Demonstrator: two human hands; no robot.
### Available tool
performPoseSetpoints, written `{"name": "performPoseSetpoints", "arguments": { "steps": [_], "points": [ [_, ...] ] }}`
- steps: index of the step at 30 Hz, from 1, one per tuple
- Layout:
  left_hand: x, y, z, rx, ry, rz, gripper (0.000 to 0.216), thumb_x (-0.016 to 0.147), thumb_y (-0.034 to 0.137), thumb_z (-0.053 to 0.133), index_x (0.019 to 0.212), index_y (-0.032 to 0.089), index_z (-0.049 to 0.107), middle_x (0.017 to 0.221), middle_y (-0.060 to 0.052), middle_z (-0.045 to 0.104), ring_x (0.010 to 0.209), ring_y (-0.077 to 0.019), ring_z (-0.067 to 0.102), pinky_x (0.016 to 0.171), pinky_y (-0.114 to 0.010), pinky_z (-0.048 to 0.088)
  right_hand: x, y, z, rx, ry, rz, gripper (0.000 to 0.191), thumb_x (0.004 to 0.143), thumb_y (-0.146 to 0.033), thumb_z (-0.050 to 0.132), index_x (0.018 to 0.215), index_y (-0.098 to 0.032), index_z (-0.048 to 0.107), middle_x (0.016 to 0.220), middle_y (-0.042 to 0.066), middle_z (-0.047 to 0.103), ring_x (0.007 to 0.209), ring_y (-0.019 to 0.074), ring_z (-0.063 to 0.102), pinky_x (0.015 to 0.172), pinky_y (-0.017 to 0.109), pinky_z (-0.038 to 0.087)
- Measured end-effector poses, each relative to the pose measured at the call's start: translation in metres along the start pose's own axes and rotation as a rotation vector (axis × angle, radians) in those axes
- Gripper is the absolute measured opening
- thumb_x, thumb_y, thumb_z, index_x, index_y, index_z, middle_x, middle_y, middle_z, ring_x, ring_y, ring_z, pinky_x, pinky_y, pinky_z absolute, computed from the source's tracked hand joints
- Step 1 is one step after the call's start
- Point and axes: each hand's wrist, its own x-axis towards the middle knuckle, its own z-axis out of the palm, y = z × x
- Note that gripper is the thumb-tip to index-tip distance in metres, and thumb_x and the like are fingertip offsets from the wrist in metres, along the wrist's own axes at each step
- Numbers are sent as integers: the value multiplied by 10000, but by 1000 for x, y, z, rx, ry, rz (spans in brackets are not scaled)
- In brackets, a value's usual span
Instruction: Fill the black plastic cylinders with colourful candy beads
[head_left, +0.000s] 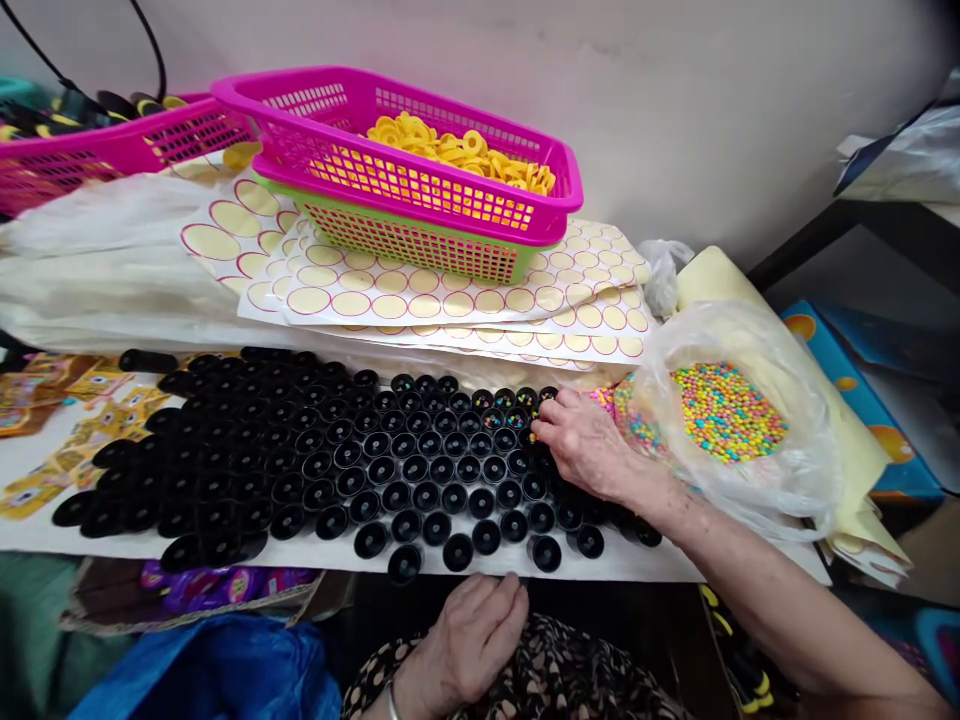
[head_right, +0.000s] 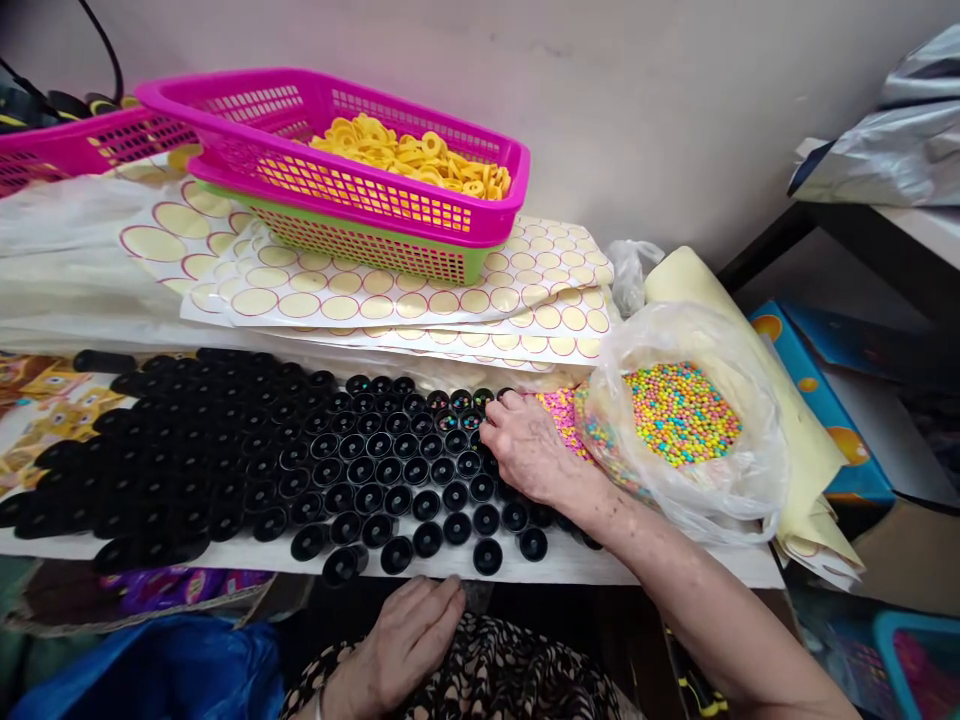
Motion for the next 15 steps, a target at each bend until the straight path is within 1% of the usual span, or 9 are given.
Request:
{"name": "performPoseSetpoints", "arguments": {
  "steps": [2, 4, 6, 8, 10, 11, 13, 14, 15],
  "points": [
    [-2, -1, 4, 1, 1, -5, 283, 827, 52, 447, 1083, 51, 568, 1010, -160, 633, 825, -169, 554, 696, -312, 512, 0, 1, 0, 21, 10, 25, 180, 789, -93, 465, 804, -153, 634, 837, 85, 564, 824, 210, 436, 714, 349, 351],
    [-1, -2, 5, -2, 13, -3, 285, 825, 60, 453, 1086, 57, 567, 1017, -161, 631, 836, -171, 553, 696, -312, 511, -3, 5, -1, 126, 72, 68, 206, 802, -89, 452, 815, -157, 646, 851, 84, 576, 841, 204, 459, 729, 343, 369],
    [2, -1, 5, -8, 23, 2, 285, 818, 56, 452, 1078, 53, 570, 1001, -161, 633, 817, -169, 551, 674, -307, 507, -11, 14, -3, 349, 188, 124, 198, 818, -114, 469, 851, -171, 656, 890, 72, 593, 860, 188, 498, 749, 329, 397],
    [6, -1, 5, -3, 29, 1, 282, 804, 46, 458, 1060, 49, 576, 970, -157, 638, 780, -165, 547, 638, -301, 498, -27, 28, -5, 617, 315, 214, 149, 807, -169, 534, 891, -193, 656, 907, 48, 610, 839, 168, 539, 735, 311, 426],
    [9, -2, 6, 14, 40, -3, 283, 788, 37, 474, 1050, 51, 579, 944, -152, 642, 755, -163, 546, 608, -295, 487, -50, 50, -4, 806, 453, 364, 153, 763, -220, 607, 911, -208, 645, 881, 28, 621, 791, 160, 566, 700, 302, 446],
    [9, -3, 7, 19, 51, -2, 288, 780, 35, 482, 1051, 53, 577, 938, -151, 643, 748, -163, 547, 599, -295, 484, -62, 64, -2, 834, 531, 465, 175, 738, -239, 631, 911, -209, 639, 858, 22, 621, 758, 158, 570, 677, 301, 449],
    [9, -6, 12, 14, 80, -1, 307, 767, 28, 496, 1064, 59, 569, 937, -148, 645, 744, -160, 549, 598, -295, 485, -84, 94, 2, 727, 665, 686, 197, 705, -261, 642, 890, -192, 631, 817, 20, 610, 692, 152, 557, 637, 296, 443],
    [8, -7, 14, 4, 95, 0, 319, 763, 23, 501, 1073, 62, 564, 938, -146, 646, 751, -159, 552, 607, -296, 489, -93, 108, 4, 589, 670, 784, 186, 699, -260, 630, 866, -180, 634, 802, 26, 601, 674, 152, 545, 623, 293, 433],
    [8, -8, 16, -8, 112, -2, 333, 757, 15, 505, 1082, 63, 560, 939, -144, 647, 757, -158, 555, 617, -297, 494, -100, 121, 6, 412, 607, 855, 167, 703, -248, 603, 846, -169, 640, 800, 38, 596, 679, 159, 539, 619, 292, 423]
  ]
}}
